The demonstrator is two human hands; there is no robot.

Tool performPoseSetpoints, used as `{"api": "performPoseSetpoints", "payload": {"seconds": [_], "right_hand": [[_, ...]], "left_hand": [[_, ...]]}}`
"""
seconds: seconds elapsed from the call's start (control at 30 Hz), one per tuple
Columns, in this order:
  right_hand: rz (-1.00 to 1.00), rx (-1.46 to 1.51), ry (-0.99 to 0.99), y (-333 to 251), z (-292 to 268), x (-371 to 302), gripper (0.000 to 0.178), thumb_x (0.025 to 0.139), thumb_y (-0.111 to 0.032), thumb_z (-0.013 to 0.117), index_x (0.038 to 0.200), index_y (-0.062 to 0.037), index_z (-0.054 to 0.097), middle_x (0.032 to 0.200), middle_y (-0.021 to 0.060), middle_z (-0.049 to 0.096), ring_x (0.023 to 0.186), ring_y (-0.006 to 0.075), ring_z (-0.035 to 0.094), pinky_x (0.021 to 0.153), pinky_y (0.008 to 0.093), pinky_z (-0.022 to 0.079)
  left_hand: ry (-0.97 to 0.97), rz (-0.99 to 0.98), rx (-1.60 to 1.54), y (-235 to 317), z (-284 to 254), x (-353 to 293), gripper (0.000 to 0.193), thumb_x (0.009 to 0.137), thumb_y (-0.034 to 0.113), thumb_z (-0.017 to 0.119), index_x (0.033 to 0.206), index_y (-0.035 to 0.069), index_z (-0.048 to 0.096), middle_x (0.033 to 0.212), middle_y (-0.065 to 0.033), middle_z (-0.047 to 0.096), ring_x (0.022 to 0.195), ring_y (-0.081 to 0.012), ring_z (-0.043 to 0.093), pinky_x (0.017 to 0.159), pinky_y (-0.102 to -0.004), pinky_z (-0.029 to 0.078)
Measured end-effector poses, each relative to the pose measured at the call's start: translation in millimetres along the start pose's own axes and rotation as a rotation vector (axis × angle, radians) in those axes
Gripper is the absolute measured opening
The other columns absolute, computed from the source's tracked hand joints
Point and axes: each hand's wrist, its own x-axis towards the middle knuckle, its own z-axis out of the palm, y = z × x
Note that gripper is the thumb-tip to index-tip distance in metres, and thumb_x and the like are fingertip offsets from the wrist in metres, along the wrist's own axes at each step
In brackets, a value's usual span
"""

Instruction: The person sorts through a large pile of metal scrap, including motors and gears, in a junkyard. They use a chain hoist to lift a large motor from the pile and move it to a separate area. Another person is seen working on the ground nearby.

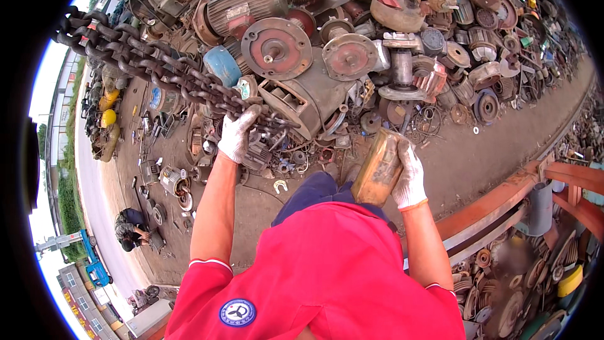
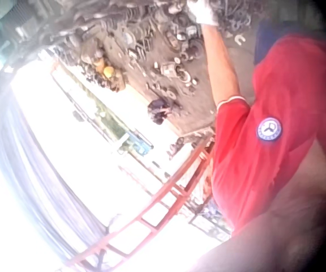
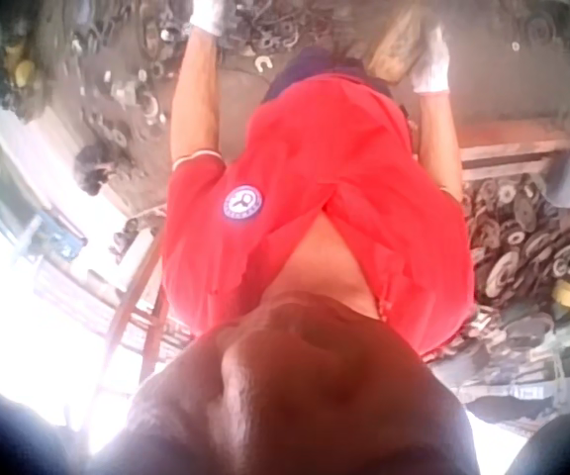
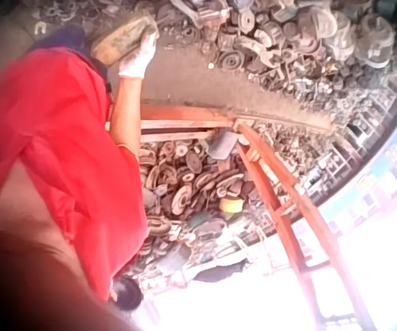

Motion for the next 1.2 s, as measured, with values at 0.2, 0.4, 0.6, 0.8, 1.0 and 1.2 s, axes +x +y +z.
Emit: {"api": "performPoseSetpoints", "payload": {"seconds": [0.2,0.4,0.6,0.8,1.0,1.2], "right_hand": [[0.004,0.006,0.074,8,1,11,0.041,0.103,-0.038,0.066,0.130,-0.0076,0.065,0.119,0.0057,0.072,0.106,0.0198,0.070,0.094,0.0378,0.058],[0.003,-0.045,0.109,17,10,28,0.044,0.102,-0.043,0.066,0.130,-0.0098,0.064,0.116,0.0065,0.073,0.104,0.0226,0.071,0.094,0.0410,0.059],[0.079,-0.055,0.173,40,57,46,0.041,0.103,-0.039,0.065,0.130,-0.0087,0.064,0.117,0.0052,0.072,0.105,0.0195,0.070,0.093,0.0386,0.058],[0.071,-0.054,0.205,90,122,55,0.046,0.100,-0.046,0.067,0.131,-0.0127,0.063,0.115,0.0052,0.071,0.101,0.0219,0.071,0.090,0.0432,0.060],[0.095,-0.100,0.235,120,156,62,0.047,0.100,-0.047,0.067,0.131,-0.0124,0.063,0.117,0.0057,0.072,0.102,0.0224,0.071,0.091,0.0428,0.060],[0.170,-0.053,0.172,123,182,88,0.045,0.101,-0.040,0.068,0.133,-0.0104,0.062,0.121,0.0069,0.071,0.108,0.0237,0.070,0.095,0.0440,0.058]], "left_hand": [[-0.083,0.016,-0.008,-12,-2,40,0.035,0.091,0.010,0.076,0.123,0.000,0.067,0.113,-0.0100,0.073,0.100,-0.0205,0.071,0.091,-0.0356,0.057],[-0.072,-0.153,0.052,-27,-12,84,0.041,0.088,0.007,0.078,0.127,0.002,0.066,0.113,-0.0055,0.073,0.102,-0.0152,0.068,0.093,-0.0322,0.056],[-0.137,0.029,-0.025,-8,-44,127,0.050,0.086,0.007,0.081,0.131,0.004,0.060,0.113,-0.0086,0.070,0.100,-0.0186,0.068,0.089,-0.0344,0.058],[-0.247,-0.136,0.019,-1,-110,171,0.064,0.086,0.006,0.079,0.143,0.006,0.051,0.130,-0.0093,0.065,0.118,-0.0211,0.061,0.100,-0.0376,0.052],[-0.257,-0.143,-0.053,-25,-178,201,0.048,0.087,0.006,0.079,0.131,0.004,0.060,0.105,-0.0027,0.067,0.095,-0.0123,0.062,0.080,-0.0317,0.052],[-0.061,-0.097,-0.283,3,-191,200,0.022,0.089,0.004,0.073,0.110,0.004,0.066,0.091,-0.0021,0.066,0.079,-0.0114,0.062,0.069,-0.0286,0.050]]}}
